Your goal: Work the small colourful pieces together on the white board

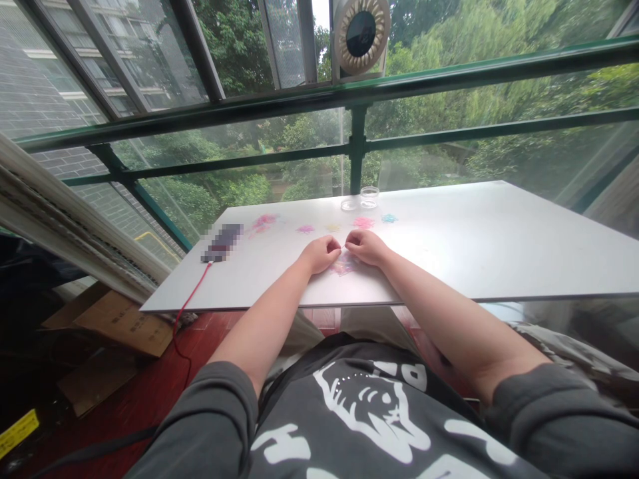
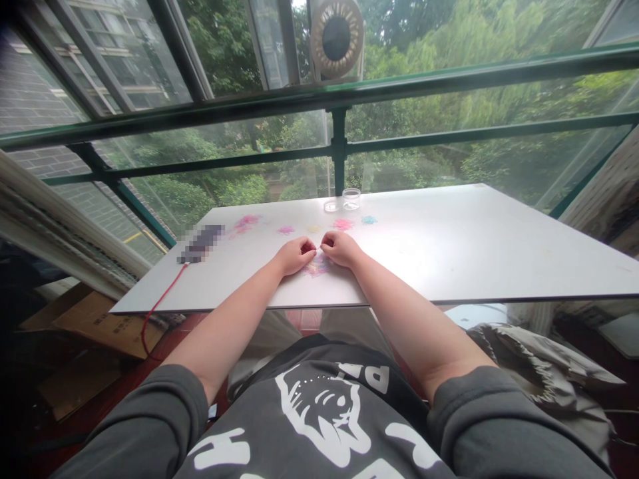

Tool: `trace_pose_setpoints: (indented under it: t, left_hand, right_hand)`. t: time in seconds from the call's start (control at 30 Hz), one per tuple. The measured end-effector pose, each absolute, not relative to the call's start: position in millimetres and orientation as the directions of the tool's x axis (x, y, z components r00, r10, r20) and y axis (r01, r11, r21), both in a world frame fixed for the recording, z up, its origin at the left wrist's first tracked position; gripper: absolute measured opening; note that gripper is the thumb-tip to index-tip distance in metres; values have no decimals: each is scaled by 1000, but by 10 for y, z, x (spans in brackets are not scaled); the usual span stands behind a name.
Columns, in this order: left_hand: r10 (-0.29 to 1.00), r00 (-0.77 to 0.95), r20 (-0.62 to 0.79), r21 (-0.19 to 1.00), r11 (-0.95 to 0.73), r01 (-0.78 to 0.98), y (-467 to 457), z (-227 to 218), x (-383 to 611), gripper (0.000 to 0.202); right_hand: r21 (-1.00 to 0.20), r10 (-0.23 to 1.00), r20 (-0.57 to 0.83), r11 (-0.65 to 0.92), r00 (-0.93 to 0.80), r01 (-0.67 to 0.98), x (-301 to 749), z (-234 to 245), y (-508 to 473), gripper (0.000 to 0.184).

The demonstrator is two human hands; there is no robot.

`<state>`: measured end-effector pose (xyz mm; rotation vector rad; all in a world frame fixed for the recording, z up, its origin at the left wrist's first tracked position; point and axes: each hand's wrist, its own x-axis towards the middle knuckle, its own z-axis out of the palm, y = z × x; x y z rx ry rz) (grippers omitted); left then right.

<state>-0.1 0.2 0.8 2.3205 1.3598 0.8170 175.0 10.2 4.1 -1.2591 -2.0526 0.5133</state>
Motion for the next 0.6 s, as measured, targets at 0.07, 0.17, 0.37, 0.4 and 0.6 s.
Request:
trace_pose_setpoints:
  t: [0.07, 0.17, 0.37, 0.4, 0.6]
  left_hand:
    - [871, 381, 310, 543, -491, 681, -1, 12, 0, 17]
    - [880, 373, 294, 546, -474, 690, -11, 24, 6, 17]
    - [888, 364, 282, 556, -460, 693, -24, 36, 12, 18]
    - [887, 366, 284, 555, -463, 691, -23, 36, 12, 18]
    - [882, 370, 290, 565, -470, 677, -14, 23, 5, 17]
  right_hand:
    - [-631, 888, 337, 459, -312, 625, 1750, 43, 101, 11]
    - [-635, 889, 337, 458, -310, 623, 1749, 44, 99, 12]
    - [-639, 893, 328, 450, -308, 623, 1748, 42, 98, 13]
    - [-640, 893, 328, 449, -308, 623, 1748, 43, 97, 13]
    - [-639, 894, 330, 449, -304, 625, 1746, 57, 81, 12]
